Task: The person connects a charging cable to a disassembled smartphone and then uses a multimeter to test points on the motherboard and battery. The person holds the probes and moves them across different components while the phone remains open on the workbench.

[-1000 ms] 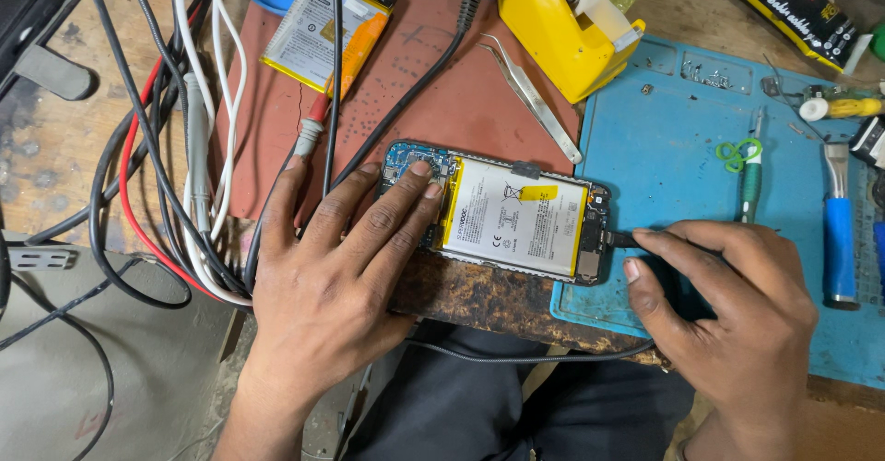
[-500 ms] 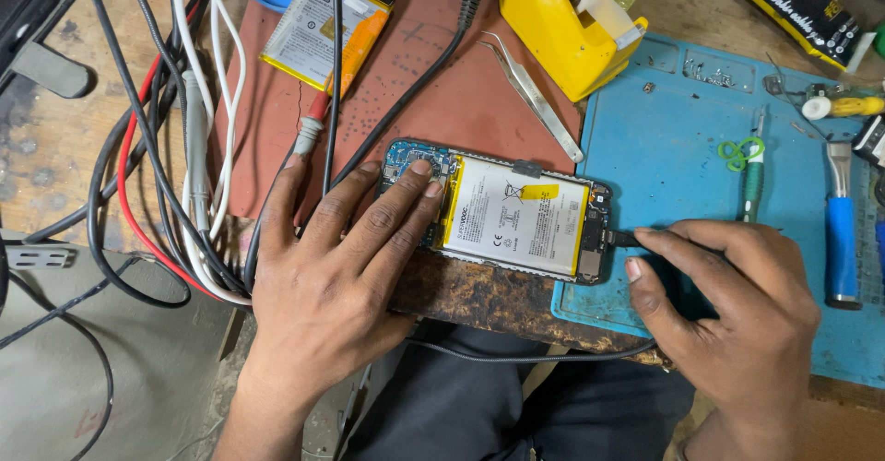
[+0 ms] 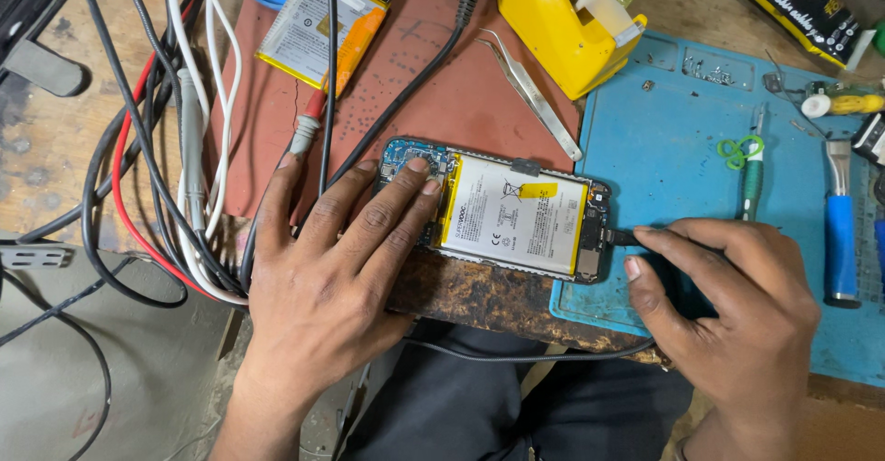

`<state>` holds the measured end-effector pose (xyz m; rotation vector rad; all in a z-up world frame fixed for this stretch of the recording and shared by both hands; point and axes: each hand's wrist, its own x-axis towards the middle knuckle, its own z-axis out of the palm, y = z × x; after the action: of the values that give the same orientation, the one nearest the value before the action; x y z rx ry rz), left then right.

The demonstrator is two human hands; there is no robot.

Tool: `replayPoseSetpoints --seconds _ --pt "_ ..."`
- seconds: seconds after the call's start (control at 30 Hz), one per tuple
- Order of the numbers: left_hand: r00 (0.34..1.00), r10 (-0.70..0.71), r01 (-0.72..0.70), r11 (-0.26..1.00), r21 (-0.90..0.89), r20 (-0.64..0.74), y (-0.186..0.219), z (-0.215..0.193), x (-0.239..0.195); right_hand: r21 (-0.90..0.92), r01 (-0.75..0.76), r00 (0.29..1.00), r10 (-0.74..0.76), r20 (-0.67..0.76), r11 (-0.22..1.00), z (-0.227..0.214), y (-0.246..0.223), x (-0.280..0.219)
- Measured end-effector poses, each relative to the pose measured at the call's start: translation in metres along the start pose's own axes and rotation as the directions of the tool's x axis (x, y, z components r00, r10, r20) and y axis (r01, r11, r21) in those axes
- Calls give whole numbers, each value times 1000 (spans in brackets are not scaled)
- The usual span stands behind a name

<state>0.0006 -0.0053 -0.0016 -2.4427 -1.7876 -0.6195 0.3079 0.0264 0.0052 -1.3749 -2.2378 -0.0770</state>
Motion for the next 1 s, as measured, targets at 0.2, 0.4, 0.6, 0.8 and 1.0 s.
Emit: replayPoseSetpoints --seconds 0.2,0.4,0.6,0.8,1.0 --pt "1000 12 -12 1000 2 -23 16 0 -7 25 5 1000 -5 -7 1000 -2 -2 3" --pt "983 182 -185 974 -128 -41 66 11 -8 72 -3 999 7 -47 997 -3 -8 6" --pt "976 216 -205 904 -374 -13 81 25 11 82 -1 997 7 -79 997 -4 -11 7" --pt "988 152 -152 930 -336 -28 80 28 16 189 -65 992 84 -94 980 -3 6 -11" --pt "993 102 -118 907 -404 -59 82 36 12 206 -304 922 342 -180 930 0 45 -51"
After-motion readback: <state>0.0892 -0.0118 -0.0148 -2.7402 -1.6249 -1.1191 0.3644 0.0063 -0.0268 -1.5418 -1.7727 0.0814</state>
